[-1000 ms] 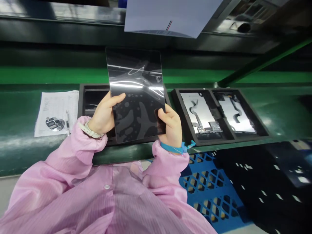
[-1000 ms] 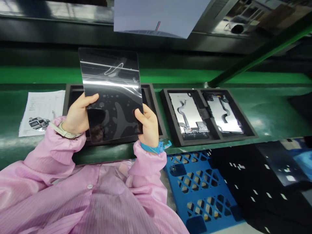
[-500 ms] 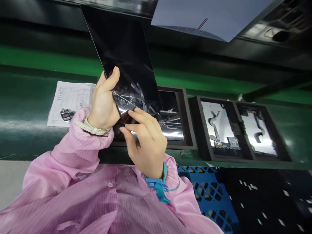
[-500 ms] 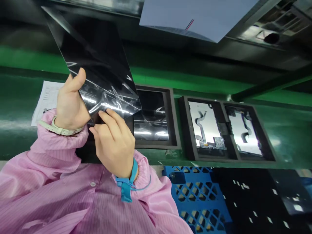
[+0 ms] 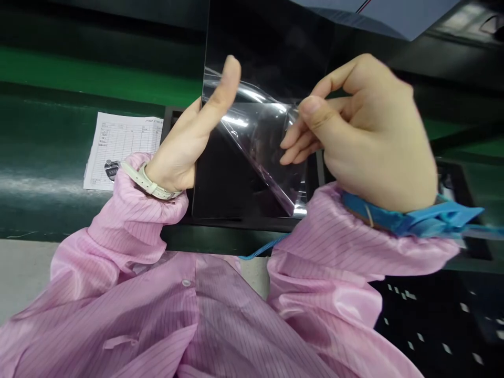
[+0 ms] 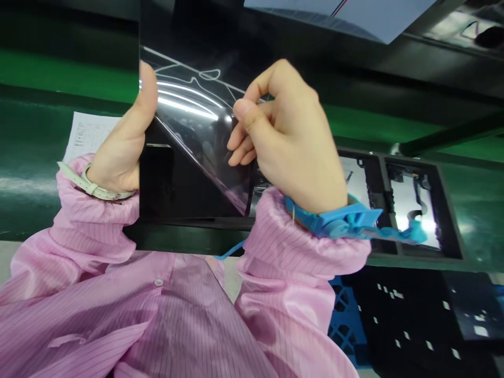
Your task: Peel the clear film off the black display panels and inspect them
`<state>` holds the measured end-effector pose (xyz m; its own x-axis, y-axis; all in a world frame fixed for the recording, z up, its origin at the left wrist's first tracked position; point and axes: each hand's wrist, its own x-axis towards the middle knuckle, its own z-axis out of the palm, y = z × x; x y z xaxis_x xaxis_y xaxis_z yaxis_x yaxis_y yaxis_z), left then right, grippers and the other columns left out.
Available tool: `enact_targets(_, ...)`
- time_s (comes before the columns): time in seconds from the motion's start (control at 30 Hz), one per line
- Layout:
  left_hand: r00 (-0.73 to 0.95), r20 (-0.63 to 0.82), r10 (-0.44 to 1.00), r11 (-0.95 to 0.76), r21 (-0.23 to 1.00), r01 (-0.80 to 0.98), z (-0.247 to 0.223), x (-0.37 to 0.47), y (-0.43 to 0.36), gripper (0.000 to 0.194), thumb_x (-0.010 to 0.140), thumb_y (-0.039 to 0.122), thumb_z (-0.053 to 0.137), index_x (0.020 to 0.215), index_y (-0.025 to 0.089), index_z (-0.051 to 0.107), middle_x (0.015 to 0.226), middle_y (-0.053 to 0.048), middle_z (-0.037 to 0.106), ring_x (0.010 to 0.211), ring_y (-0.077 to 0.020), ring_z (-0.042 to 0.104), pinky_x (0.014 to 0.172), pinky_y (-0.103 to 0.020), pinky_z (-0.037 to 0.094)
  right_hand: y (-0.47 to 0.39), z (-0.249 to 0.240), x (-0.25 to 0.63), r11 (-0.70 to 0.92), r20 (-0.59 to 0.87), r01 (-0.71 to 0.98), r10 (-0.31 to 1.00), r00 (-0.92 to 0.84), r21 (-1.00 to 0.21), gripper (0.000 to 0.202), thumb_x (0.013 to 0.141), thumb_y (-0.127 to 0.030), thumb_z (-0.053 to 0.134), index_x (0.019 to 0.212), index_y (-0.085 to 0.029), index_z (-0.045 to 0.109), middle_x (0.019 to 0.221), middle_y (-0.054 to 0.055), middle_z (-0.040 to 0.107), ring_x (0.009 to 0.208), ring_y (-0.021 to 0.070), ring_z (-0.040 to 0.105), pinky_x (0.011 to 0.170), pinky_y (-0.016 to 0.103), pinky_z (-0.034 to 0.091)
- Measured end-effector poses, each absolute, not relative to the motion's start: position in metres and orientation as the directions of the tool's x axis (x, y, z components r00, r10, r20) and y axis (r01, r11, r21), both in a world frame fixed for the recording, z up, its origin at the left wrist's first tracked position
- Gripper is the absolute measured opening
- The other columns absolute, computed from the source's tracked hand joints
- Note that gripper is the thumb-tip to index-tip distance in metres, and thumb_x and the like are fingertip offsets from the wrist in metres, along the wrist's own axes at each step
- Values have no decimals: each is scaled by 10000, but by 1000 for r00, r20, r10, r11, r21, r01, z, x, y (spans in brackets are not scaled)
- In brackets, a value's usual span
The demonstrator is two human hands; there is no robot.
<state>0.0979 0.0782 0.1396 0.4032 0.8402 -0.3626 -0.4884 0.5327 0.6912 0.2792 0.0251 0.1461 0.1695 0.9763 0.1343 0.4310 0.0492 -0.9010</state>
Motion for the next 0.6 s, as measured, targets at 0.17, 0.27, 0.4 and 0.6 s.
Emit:
enact_targets(0.17,539,-115,834,368,844,-389,136,92,76,184,958,15,575,847,92,700,815,-21,726,1092,-259,751,857,-255,619,27,162,286,122,224,522,965,136,-844,169,1010,-234,601,855,-269,543,577,-79,608,472,88,600,475,264,459)
enact_targets(0.27,519,-128,845,374,836,-402,139,87,79,156,995,94,575,914,70,706,888,-65,758,1076,-273,757,865,-291,636,14,173,287,173,298,563,945,137,-808,95,985,-387,631,1001,-294,634,791,-32,668,786,97,685,751,310,543)
enact_targets(0.4,433,-288,854,472,779,-413,147,78,89,323,1079,264,458,1070,66,713,1065,-67,764,1200,-334,702,953,-529,626,-6,174,299,208,276,661,961,-2,-721,578,745,-615,802,1228,-346,632,1294,1,650,1280,235,608,1081,455,482)
enact_targets(0.6,232,-253,939,323,880,-347,151,61,105,370,1045,380,552,1280,117,664,1432,-23,623,1412,-459,490,1017,-786,454,0,146,302,410,430,582,896,-112,-702,174,897,-372,742,980,-240,665,1091,24,734,1072,219,718,834,368,651)
